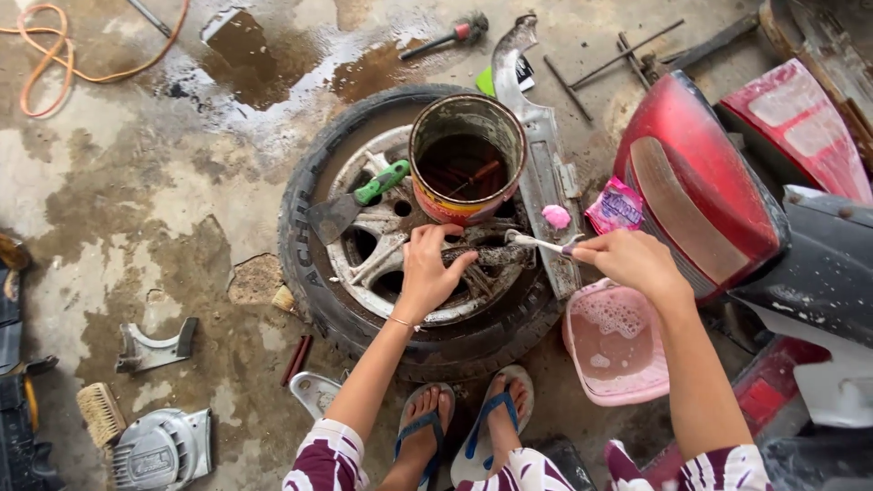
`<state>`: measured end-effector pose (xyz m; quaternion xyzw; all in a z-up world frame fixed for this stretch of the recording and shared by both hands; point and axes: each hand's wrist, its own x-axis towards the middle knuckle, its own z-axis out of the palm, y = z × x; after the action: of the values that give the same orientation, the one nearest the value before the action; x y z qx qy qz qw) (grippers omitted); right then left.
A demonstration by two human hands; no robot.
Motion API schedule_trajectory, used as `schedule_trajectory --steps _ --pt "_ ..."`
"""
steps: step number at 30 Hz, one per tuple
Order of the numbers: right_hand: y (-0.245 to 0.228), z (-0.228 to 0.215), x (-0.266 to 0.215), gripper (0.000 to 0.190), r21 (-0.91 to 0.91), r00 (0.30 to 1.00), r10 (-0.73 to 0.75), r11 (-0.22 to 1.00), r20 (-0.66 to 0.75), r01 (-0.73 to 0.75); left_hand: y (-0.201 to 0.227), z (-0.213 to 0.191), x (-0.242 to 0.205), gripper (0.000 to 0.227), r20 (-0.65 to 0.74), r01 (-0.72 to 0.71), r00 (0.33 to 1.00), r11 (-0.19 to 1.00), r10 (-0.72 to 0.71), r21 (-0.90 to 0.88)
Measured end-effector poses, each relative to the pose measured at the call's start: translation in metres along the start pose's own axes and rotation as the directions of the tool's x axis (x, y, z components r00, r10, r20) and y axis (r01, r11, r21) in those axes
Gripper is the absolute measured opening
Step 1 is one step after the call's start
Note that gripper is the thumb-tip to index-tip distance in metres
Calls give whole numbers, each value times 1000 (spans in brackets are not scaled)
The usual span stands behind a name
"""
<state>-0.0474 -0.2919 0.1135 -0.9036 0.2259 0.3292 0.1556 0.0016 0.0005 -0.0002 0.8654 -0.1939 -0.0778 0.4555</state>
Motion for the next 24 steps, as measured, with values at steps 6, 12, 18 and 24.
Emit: schedule_trajectory --steps 6,12,18,24 --pt "45 3 62 24 -559 790 -487 798 -372 228 3 2 -1 39 -13 -20 1000 1000 20 -3" --pt "10 -10 80 9 -782 357 -892 425 -276 457 1 0 1 41 -30 -10 999 1000 10 4" --pt "-11 -12 76 11 -842 254 -935 336 -246 422 1 1 1 38 -15 -26 1000 1000 26 2" --pt "-9 1 85 14 -825 280 -927 355 -250 439 0 2 -2 39 -17 -26 1000 1000 26 16"
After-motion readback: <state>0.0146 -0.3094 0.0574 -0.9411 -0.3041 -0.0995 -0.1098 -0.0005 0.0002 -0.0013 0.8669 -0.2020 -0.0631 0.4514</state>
